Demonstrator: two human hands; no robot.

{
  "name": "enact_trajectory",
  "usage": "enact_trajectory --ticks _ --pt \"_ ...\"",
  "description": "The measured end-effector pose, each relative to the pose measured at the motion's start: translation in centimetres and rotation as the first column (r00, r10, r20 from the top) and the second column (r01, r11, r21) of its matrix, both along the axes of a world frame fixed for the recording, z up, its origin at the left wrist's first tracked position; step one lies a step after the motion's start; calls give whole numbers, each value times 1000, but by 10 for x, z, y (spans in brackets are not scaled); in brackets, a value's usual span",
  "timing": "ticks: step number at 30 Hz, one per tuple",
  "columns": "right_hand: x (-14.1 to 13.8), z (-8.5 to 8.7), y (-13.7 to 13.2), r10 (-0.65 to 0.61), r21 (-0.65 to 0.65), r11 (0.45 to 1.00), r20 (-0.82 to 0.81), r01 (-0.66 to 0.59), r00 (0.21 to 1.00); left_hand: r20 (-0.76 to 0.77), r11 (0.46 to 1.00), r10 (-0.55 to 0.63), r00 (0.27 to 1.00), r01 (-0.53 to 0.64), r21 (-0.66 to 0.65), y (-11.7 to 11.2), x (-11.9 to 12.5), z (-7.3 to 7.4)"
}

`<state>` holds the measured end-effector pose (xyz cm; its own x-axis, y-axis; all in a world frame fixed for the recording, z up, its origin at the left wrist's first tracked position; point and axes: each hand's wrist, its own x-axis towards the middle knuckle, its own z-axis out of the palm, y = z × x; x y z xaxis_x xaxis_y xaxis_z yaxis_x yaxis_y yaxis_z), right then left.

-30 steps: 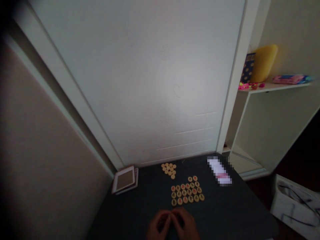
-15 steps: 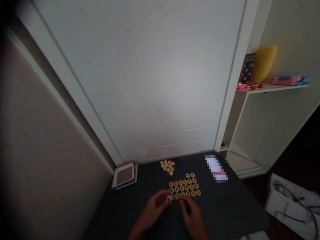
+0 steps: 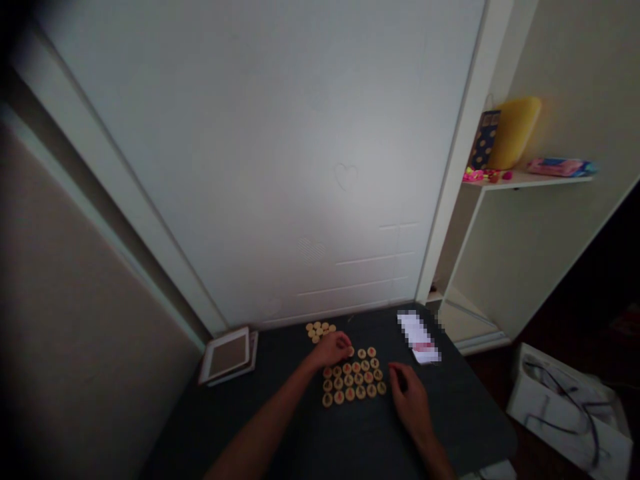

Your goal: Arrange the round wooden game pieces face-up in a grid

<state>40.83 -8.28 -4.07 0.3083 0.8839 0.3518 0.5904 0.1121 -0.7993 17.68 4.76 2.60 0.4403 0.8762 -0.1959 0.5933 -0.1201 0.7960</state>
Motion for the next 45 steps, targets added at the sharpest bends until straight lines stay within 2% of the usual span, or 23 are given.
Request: enact_trajectory --ticks 5,8,11,14,26,31,34,36,39,42,45 --pt "-7 24 32 248 13 968 130 -252 960 -149 997 -77 986 76 -16 19 7 -6" --pt "-13 37 54 360 -36 932 190 -360 913 -194 996 -92 977 93 -4 24 9 -6" --pt "-16 38 66 430 -111 903 212 -416 877 -221 996 -91 971 94 6 25 11 -6" --pt "-15 34 69 465 -133 885 216 -445 859 -237 995 -96 967 101 9 23 12 -8" --pt "-9 22 69 454 -131 890 179 -436 873 -269 993 -103 958 115 28 18 17 -16" --pt "-9 19 67 445 -126 895 157 -429 882 -254 991 -68 965 94 91 14 20 -18" --pt "-7 20 67 403 -99 914 110 -393 909 -216 984 -24 976 61 166 13 19 -15" --pt "-4 21 66 352 -56 935 67 -349 933 -174 971 18 985 24 239 15 12 -9" --pt "2 26 55 282 6 959 15 -282 959 -116 935 93 989 -47 352 21 -13 2" --pt "0 28 29 236 38 971 -40 -234 971 -110 893 159 981 -95 440 20 -48 9" --pt "-17 23 -7 207 46 978 -98 -203 973 -147 853 168 975 -70 516 10 -73 8"
